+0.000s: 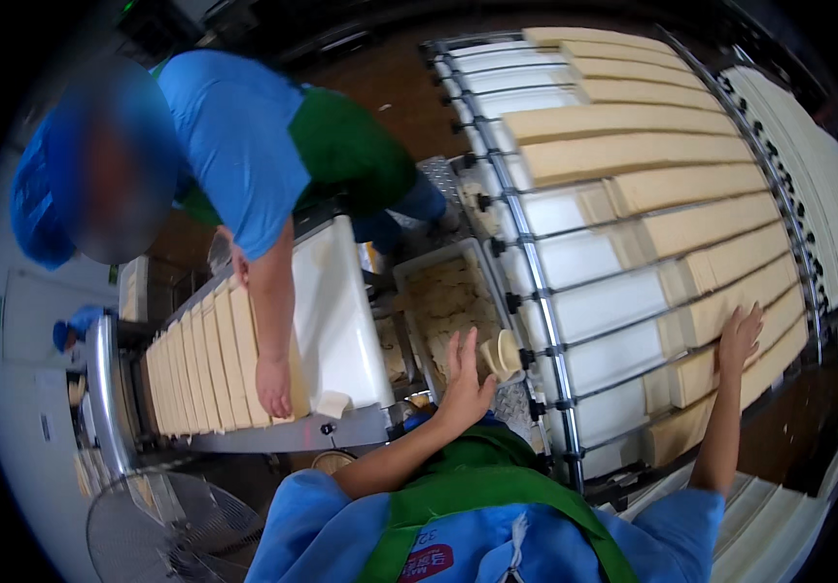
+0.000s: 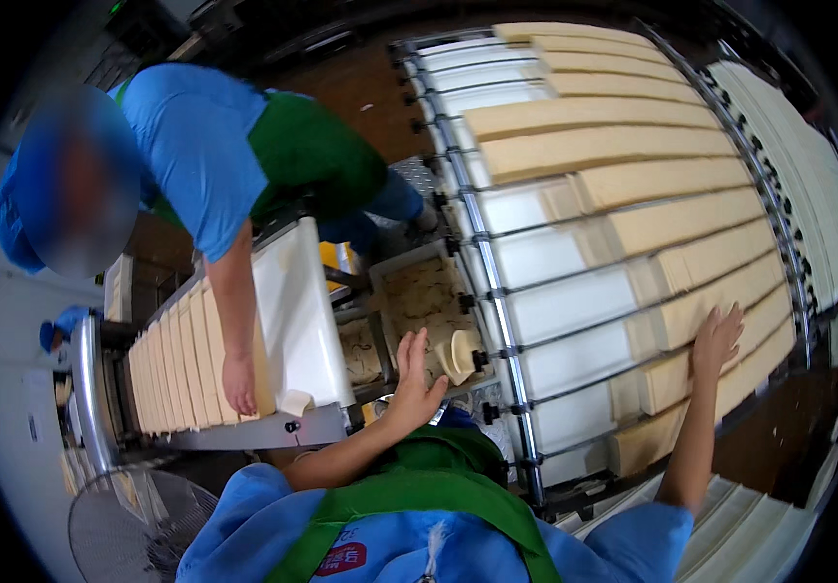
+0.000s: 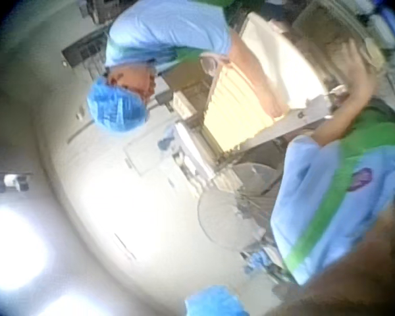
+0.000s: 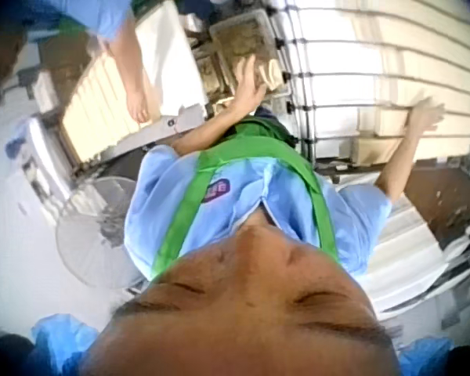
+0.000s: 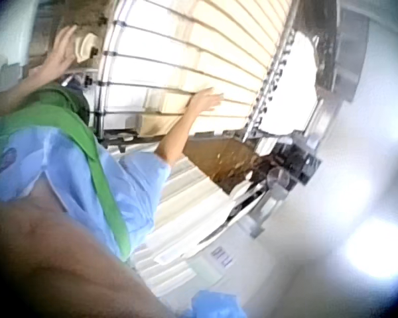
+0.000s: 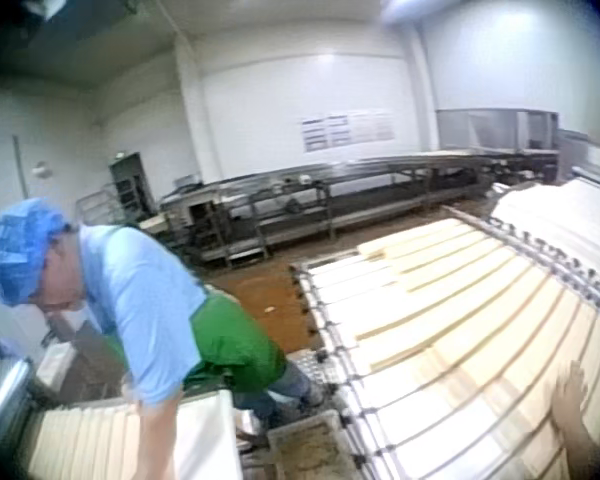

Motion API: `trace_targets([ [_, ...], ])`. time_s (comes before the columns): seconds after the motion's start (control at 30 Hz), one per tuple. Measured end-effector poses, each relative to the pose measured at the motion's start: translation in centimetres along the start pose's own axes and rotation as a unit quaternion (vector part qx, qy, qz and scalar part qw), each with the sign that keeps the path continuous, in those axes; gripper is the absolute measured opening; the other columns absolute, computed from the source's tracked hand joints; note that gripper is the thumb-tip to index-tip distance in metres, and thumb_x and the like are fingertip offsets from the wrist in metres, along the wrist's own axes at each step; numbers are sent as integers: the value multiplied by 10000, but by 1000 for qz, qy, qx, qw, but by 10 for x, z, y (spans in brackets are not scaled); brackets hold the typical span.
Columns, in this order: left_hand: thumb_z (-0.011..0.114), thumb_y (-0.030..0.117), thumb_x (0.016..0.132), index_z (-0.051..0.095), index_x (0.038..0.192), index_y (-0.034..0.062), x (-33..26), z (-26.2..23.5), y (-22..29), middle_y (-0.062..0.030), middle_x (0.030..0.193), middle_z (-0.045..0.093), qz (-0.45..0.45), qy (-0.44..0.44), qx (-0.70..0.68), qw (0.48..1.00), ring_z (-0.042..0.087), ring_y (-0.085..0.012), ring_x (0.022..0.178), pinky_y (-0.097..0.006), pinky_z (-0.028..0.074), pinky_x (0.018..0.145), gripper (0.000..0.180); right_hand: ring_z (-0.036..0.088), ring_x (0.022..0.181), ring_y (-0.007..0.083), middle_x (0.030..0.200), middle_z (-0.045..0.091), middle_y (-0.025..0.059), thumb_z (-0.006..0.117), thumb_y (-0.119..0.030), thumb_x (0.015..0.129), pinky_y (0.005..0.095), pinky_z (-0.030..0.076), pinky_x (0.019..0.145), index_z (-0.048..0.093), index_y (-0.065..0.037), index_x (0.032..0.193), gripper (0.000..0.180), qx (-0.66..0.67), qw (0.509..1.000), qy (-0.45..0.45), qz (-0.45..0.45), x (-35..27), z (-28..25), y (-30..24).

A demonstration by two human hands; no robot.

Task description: The person uses their hands to move and arrange rectangular blocks on a conveyor belt and place some of them into plastic trays.

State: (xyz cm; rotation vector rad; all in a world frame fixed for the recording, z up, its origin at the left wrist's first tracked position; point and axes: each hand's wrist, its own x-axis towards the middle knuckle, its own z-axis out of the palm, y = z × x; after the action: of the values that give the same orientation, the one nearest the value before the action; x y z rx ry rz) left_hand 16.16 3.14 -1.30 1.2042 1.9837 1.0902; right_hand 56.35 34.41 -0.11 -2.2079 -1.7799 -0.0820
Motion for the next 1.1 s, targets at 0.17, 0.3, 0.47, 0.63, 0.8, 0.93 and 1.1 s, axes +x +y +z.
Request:
trace_targets([
  [0.17,561,49,865,274,1399,11,-21,-41,-18,-215,1357,300,-28,-3,-72,997,490,-298,1154,-378,431,956,607,259,1371,383,1468,334,186,448,-311,961,499,190,1103,312,-19,1424,564,75,982,42,-166,-66,6,-63],
  [0.3,511,-27,874,432,1282,-15,-56,-77,-45,-176,1268,416,27,146,-140,979,571,-229,1010,-331,490,835,416,313,1339,372,1412,404,197,494,-197,935,455,209,1101,371,10,1380,506,261,925,-43,-274,-129,-10,-159],
  [0.47,579,44,821,464,1237,-21,-96,-161,-83,-237,1242,445,-38,380,79,921,459,-372,1123,-425,398,946,437,346,1319,359,1393,424,199,466,-144,929,433,226,1094,414,29,1346,455,322,851,-85,-405,-211,-40,-255],
  [0.63,684,166,784,354,1309,-66,-153,-220,-204,-320,1278,347,-299,474,245,791,377,-441,1168,-454,333,1003,662,455,1222,367,1250,547,183,585,-98,791,453,303,1022,532,2,1169,394,349,705,-125,-604,-311,-56,-357],
  [0.8,794,215,693,302,1300,-82,-155,-252,-228,-316,1240,330,-342,396,133,842,387,-470,1119,-480,348,989,836,465,1180,377,1219,548,157,622,-110,768,471,327,987,572,-37,1096,340,381,587,-206,-684,-413,-43,-464],
  [0.93,812,187,673,331,1269,-69,-141,-261,-212,-304,1216,343,-337,365,92,863,400,-467,1113,-471,369,979,808,382,1244,373,1323,440,202,630,-166,790,478,315,1015,546,-25,1180,423,312,637,-247,-660,-480,22,-544],
  [1.1,776,261,720,321,1293,-69,-141,-268,-214,-296,1186,401,-306,343,42,887,464,-460,1078,-489,426,917,802,347,1272,351,1451,276,208,579,-329,864,465,318,1023,387,-50,1371,610,178,720,-279,-610,-532,52,-648],
])
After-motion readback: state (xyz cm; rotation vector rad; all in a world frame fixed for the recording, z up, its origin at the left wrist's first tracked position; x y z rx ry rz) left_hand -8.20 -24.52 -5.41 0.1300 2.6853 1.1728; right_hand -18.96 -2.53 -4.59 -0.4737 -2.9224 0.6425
